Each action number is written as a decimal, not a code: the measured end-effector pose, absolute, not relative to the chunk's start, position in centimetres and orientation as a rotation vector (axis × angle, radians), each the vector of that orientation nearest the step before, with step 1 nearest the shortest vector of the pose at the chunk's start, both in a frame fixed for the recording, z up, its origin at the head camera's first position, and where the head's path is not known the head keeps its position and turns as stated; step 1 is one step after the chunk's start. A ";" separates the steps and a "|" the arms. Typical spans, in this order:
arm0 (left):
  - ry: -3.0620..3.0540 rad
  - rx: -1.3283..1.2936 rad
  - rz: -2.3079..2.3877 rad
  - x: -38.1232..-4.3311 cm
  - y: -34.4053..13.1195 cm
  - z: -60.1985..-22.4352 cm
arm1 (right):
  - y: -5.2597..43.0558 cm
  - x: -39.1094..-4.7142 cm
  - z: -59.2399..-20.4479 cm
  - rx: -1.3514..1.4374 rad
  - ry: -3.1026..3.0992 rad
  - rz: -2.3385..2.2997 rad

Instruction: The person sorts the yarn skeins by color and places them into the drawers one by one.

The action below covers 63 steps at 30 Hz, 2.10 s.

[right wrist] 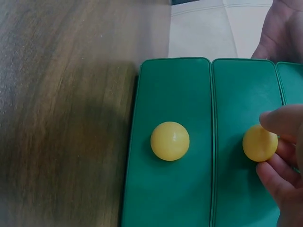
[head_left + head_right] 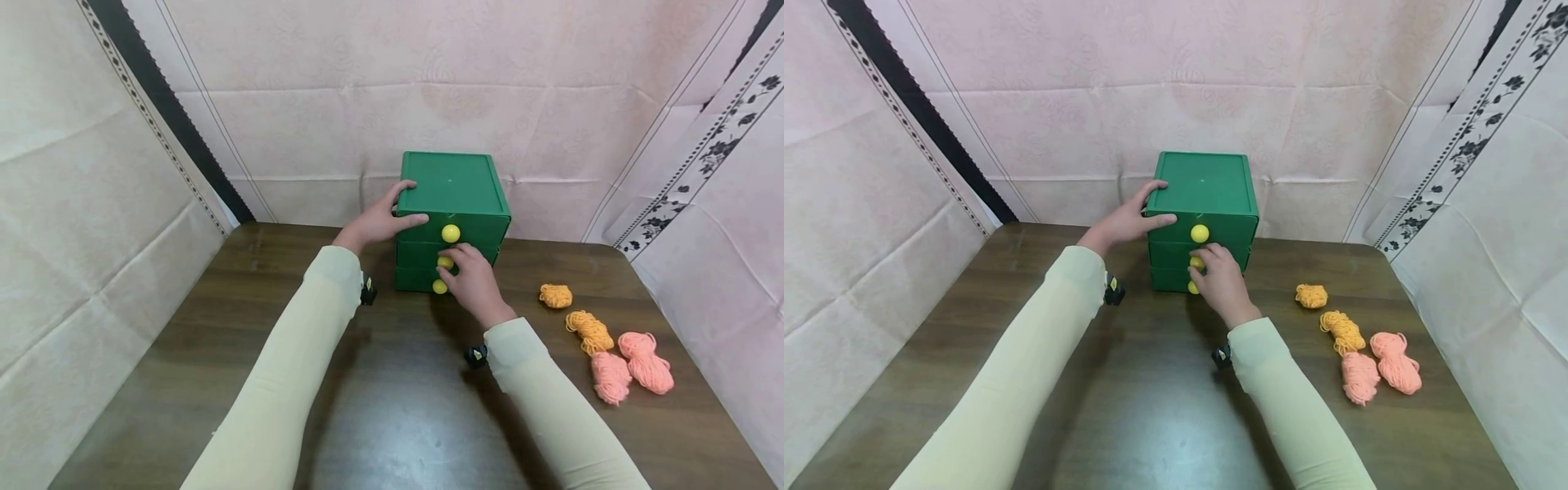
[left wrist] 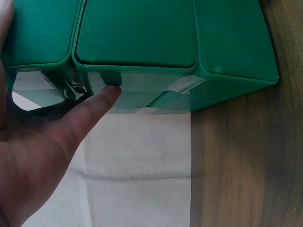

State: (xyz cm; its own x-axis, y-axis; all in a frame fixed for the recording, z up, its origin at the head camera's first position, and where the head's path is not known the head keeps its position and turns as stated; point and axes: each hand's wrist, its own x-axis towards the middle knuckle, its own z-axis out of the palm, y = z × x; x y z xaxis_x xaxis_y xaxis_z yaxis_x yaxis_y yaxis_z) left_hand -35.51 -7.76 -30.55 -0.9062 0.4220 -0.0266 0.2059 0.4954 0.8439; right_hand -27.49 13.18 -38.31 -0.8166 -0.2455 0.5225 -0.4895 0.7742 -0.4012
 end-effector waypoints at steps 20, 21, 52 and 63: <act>2.472 0.514 1.335 -33.3 -7.6 -28.1 | 12.9 -27.2 -38.6 0.585 -2.484 0.658; 2.471 0.515 1.336 -33.3 -7.6 -28.1 | 12.9 -27.2 -38.6 0.584 -2.489 0.652; 2.486 0.520 1.336 -33.5 -7.6 -28.4 | 12.8 -25.3 -38.1 0.569 -2.544 0.632; 2.479 0.511 1.370 -33.8 -7.6 -28.6 | 12.8 -24.7 -38.0 0.597 -2.556 0.575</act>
State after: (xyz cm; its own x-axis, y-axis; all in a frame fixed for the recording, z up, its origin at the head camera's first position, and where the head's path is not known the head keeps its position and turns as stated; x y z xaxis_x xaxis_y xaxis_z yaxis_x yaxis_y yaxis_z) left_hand -33.78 -7.56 -28.64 -0.9034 0.4248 -0.0580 0.1768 0.4925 0.8522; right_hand -24.74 12.80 -38.02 -0.8048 -0.3069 0.5080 -0.4950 0.8194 -0.2892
